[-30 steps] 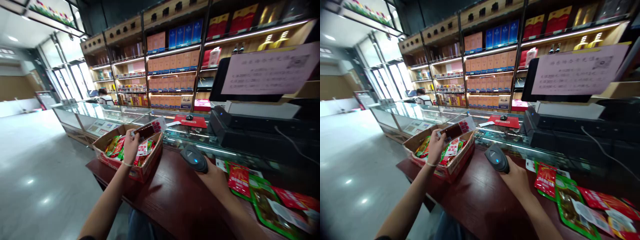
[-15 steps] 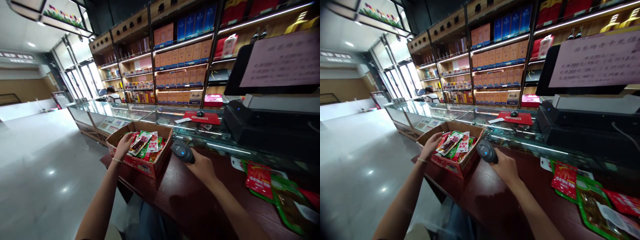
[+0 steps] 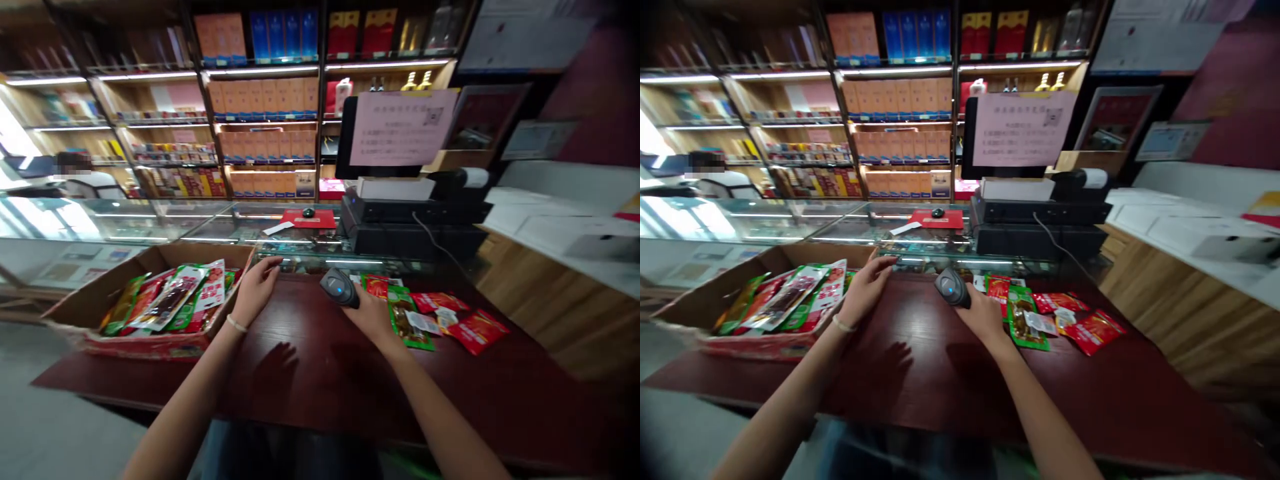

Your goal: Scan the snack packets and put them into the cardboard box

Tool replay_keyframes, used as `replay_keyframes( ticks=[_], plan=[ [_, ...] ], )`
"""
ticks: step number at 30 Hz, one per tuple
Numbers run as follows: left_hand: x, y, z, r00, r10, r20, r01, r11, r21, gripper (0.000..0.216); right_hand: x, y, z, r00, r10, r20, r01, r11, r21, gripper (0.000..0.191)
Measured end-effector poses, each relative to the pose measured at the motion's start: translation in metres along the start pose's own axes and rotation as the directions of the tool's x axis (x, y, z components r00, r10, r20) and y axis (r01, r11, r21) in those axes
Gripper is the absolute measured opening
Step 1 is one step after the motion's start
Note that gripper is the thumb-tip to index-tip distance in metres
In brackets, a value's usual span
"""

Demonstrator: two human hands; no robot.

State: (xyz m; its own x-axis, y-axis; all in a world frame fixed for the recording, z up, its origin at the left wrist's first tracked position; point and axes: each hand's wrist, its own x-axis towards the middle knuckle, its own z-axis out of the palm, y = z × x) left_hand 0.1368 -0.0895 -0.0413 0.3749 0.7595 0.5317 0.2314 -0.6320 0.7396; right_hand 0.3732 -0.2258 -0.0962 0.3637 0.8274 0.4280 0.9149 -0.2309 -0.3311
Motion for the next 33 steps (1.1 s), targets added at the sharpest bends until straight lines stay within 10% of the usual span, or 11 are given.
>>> replay_keyframes(
  ticks=[10,16,21,25,33],
  plan=[
    [-0.008,-0.015,0.201,0.972,-0.03,0.233,0.092,0.961,-0.26,0.029,-0.018,0.12,-0.029,0.977,0.196,-0.077,-0.207,0.965,-0.162,0.037],
    [-0.023,-0.018,0.283,0.945,0.156,0.286,-0.123,0.984,-0.132,0.041,-0.024,0.152,-0.042,0.943,0.313,-0.112,-0.33,0.926,-0.185,0.038],
    [-0.032,-0.023,0.3,0.897,0.186,0.4,-0.23,0.971,0.064,0.086,-0.024,0.156,-0.044,0.927,0.353,-0.125,-0.369,0.919,-0.139,0.036],
    [-0.033,-0.023,0.295,0.909,0.156,0.387,-0.212,0.971,0.107,0.07,-0.024,0.154,-0.04,0.931,0.345,-0.117,-0.359,0.923,-0.138,0.036],
    [-0.014,-0.052,0.232,0.959,-0.253,0.125,0.281,0.9,-0.334,0.029,-0.016,0.124,-0.039,0.939,0.303,-0.163,-0.331,0.925,-0.186,0.036]
  ],
)
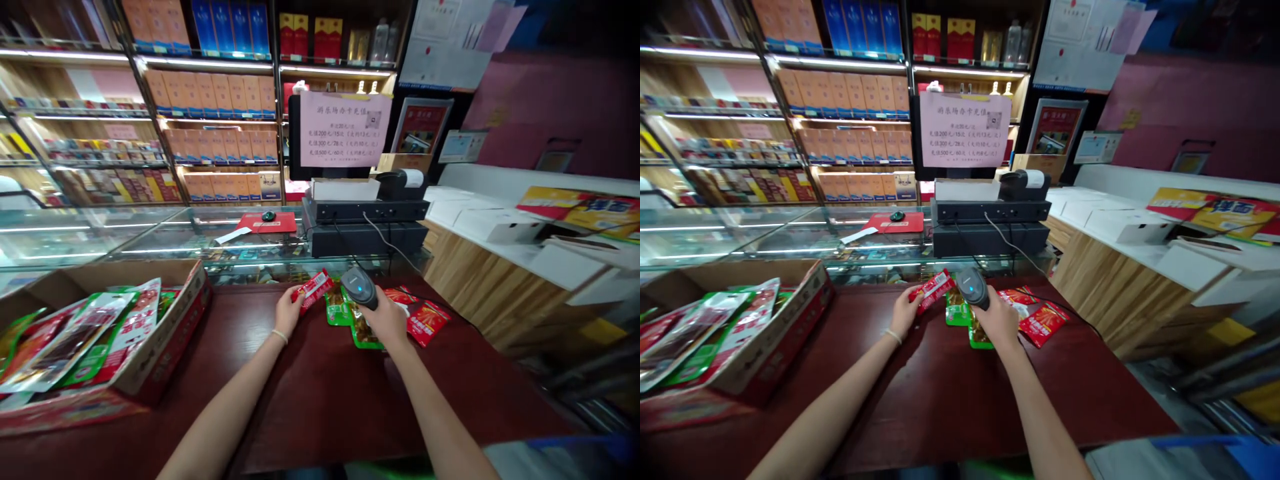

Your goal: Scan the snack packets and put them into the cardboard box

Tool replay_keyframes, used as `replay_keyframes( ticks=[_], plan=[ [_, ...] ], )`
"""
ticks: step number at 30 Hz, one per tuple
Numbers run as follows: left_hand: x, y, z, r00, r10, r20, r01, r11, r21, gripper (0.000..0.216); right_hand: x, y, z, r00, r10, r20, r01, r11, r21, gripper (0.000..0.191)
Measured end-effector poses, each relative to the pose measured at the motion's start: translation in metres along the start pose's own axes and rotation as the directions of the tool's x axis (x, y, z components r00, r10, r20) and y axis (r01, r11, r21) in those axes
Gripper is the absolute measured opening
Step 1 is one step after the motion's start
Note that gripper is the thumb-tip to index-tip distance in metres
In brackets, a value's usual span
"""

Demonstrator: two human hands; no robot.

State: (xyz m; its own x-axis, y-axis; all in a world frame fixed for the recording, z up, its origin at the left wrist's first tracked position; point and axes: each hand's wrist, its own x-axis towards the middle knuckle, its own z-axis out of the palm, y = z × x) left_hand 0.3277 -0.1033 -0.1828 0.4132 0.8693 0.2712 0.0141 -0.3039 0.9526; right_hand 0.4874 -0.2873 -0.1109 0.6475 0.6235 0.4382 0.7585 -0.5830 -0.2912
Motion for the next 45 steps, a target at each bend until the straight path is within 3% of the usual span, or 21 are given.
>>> replay_keyframes(
  ticks=[4,8,11,13,16,19,26,32,36,38,41,45],
  plan=[
    [0.004,-0.011,-0.065,0.993,-0.109,-0.047,0.096,0.97,-0.223,0.039,0.003,-0.037,-0.003,0.997,-0.063,-0.037,0.064,0.997,0.034,0.035],
    [-0.003,-0.025,-0.122,0.986,-0.116,-0.117,0.09,0.974,-0.208,0.041,-0.004,-0.082,0.009,0.992,-0.124,-0.021,0.126,0.985,0.118,0.041],
    [-0.007,-0.033,-0.146,0.981,-0.111,-0.162,0.078,0.977,-0.198,0.04,-0.021,-0.108,0.025,0.983,-0.176,0.062,0.162,0.97,0.18,0.05],
    [-0.008,-0.035,-0.151,0.974,-0.118,-0.192,0.075,0.974,-0.216,0.038,-0.034,-0.116,0.036,0.959,-0.237,0.155,0.202,0.956,0.213,0.05],
    [-0.007,-0.033,-0.149,0.968,-0.131,-0.212,0.076,0.965,-0.253,0.036,-0.048,-0.117,0.045,0.927,-0.319,0.199,0.277,0.937,0.214,0.056],
    [-0.006,-0.031,-0.147,0.969,-0.145,-0.202,0.084,0.955,-0.284,0.034,-0.052,-0.114,0.048,0.936,-0.31,0.168,0.274,0.94,0.205,0.061],
    [-0.007,-0.029,-0.147,0.963,-0.153,-0.22,0.083,0.951,-0.299,0.034,-0.051,-0.113,0.044,0.925,-0.332,0.183,0.298,0.935,0.191,0.026],
    [-0.007,-0.029,-0.147,0.964,-0.157,-0.213,0.089,0.951,-0.298,0.032,-0.05,-0.116,0.033,0.944,-0.285,0.168,0.236,0.936,0.261,0.036],
    [-0.012,-0.024,-0.143,0.972,-0.073,-0.222,0.046,0.991,-0.127,0.024,-0.05,-0.114,0.036,0.939,-0.325,0.11,0.295,0.928,0.226,0.035],
    [-0.017,-0.011,-0.14,0.976,-0.008,-0.217,0.014,1.0,0.028,0.019,-0.05,-0.112,0.04,0.935,-0.347,0.075,0.325,0.922,0.209,0.031],
    [-0.026,0.027,-0.142,0.971,0.078,-0.225,-0.032,0.979,0.201,0.021,-0.046,-0.11,0.043,0.937,-0.35,-0.003,0.344,0.919,0.194,0.03],
    [-0.038,0.096,-0.177,0.93,0.276,-0.243,-0.176,0.915,0.364,0.026,-0.038,-0.12,0.036,0.924,-0.37,-0.092,0.381,0.906,0.182,0.033]
  ],
)
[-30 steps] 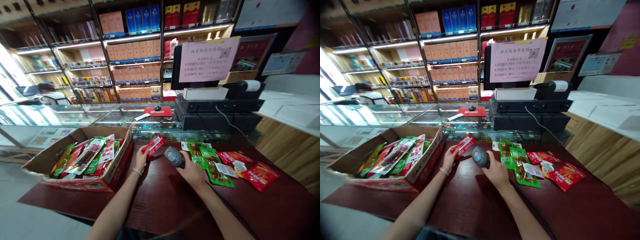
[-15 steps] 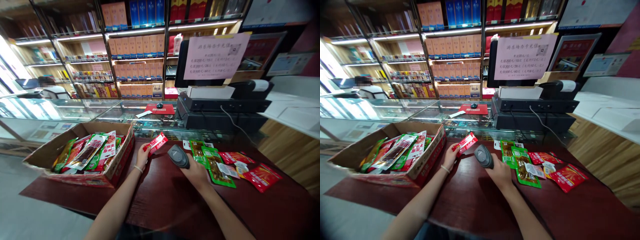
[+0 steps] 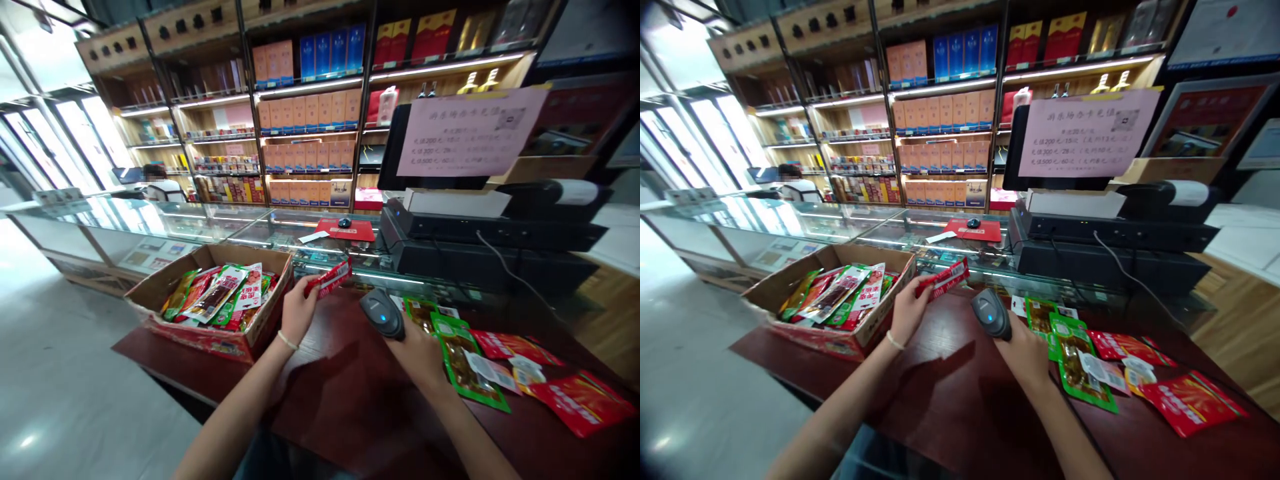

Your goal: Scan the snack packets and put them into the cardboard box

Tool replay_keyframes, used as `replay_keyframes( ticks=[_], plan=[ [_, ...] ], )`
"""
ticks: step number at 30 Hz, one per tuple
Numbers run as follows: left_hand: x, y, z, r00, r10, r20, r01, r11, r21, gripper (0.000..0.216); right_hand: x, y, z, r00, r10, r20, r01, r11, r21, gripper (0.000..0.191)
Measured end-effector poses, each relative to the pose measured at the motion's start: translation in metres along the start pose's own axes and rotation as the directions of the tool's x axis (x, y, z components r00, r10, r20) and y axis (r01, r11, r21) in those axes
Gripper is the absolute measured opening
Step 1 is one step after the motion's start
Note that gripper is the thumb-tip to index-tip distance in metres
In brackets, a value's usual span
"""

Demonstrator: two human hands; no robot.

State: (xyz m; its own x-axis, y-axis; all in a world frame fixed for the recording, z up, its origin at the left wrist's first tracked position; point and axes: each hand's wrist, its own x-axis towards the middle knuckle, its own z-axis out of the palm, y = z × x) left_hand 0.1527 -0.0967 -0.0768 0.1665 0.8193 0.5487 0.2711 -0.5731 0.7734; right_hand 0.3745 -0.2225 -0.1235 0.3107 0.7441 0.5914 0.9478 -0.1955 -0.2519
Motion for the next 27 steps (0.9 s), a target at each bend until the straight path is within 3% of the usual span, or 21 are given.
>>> replay_keyframes(
  ticks=[3,5,10,13,16,20,23,27],
  plan=[
    [0.015,0.02,-0.06,0.995,0.093,-0.047,-0.084,0.982,0.169,0.029,0.012,-0.019,-0.007,1.0,-0.019,0.005,0.019,0.999,0.046,0.03],
    [0.02,0.019,-0.101,0.992,0.098,-0.083,-0.068,0.95,0.306,0.029,0.019,-0.036,-0.01,0.999,-0.036,0.019,0.034,0.994,0.101,0.028],
    [0.016,-0.023,-0.184,0.984,0.033,-0.172,0.093,0.732,0.675,0.033,0.033,-0.082,-0.005,0.993,-0.116,0.031,0.108,0.975,0.196,0.028],
    [0.011,-0.054,-0.211,0.99,-0.142,-0.014,0.1,0.621,0.778,0.043,0.038,-0.104,0.005,0.987,-0.158,0.033,0.147,0.965,0.217,0.025],
    [0.009,-0.073,-0.222,0.959,-0.257,0.12,0.077,0.645,0.76,0.052,0.039,-0.118,0.013,0.981,-0.185,0.052,0.169,0.959,0.227,0.024],
    [0.01,-0.068,-0.215,0.978,-0.189,0.085,0.083,0.733,0.675,0.043,0.038,-0.121,0.015,0.976,-0.206,0.064,0.186,0.953,0.24,0.023],
    [0.011,-0.046,-0.193,0.99,-0.089,0.108,0.007,0.804,0.595,0.036,0.036,-0.113,0.009,0.979,-0.191,0.076,0.171,0.961,0.216,0.024],
    [0.009,-0.009,-0.145,0.981,0.054,0.186,-0.137,0.871,0.472,0.033,0.03,-0.09,-0.003,0.987,-0.14,0.077,0.125,0.977,0.173,0.027]
  ],
)
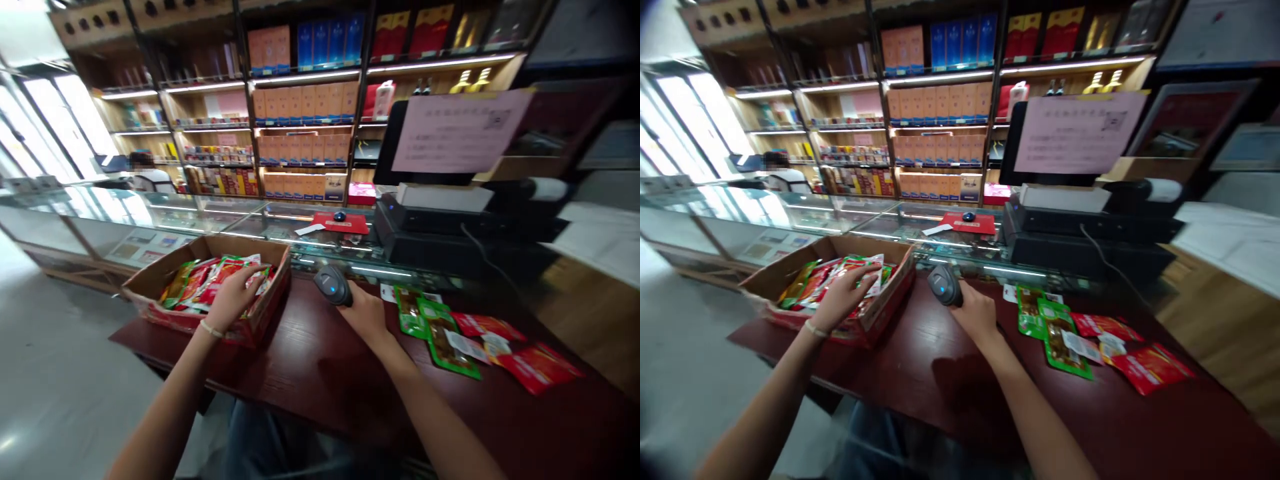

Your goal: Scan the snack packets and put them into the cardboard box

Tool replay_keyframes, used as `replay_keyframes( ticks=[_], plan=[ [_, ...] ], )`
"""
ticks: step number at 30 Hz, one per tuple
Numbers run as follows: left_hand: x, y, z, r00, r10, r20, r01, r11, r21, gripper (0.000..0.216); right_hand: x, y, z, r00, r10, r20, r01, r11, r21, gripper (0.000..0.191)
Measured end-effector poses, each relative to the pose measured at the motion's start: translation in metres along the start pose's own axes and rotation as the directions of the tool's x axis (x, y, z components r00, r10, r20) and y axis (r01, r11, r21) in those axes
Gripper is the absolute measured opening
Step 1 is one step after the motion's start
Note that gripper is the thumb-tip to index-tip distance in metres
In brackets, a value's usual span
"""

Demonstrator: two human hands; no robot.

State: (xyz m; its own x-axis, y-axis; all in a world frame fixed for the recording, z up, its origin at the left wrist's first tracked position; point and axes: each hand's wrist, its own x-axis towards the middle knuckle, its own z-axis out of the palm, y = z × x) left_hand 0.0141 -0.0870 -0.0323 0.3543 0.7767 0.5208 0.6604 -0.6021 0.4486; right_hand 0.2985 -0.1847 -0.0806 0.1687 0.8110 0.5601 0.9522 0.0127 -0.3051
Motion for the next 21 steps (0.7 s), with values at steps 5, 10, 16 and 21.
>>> replay_keyframes(
  ticks=[5,10,16,21],
  plan=[
    [0.013,0.061,0.055,0.99,0.136,0.042,-0.127,0.978,-0.165,0.032,-0.022,0.043,-0.027,0.99,0.139,-0.027,-0.141,0.984,-0.112,0.029],
    [0.019,0.12,0.134,0.96,0.233,0.157,-0.169,0.925,-0.339,0.028,-0.055,0.101,-0.062,0.96,0.27,-0.076,-0.28,0.936,-0.213,0.029],
    [0.004,0.195,0.238,0.895,0.4,0.196,-0.269,0.836,-0.478,0.027,-0.101,0.173,-0.099,0.892,0.427,-0.147,-0.451,0.832,-0.323,0.039],
    [-0.018,0.25,0.309,0.82,0.537,0.198,-0.368,0.76,-0.536,0.031,-0.137,0.224,-0.122,0.842,0.496,-0.211,-0.538,0.754,-0.376,0.038]
  ],
)
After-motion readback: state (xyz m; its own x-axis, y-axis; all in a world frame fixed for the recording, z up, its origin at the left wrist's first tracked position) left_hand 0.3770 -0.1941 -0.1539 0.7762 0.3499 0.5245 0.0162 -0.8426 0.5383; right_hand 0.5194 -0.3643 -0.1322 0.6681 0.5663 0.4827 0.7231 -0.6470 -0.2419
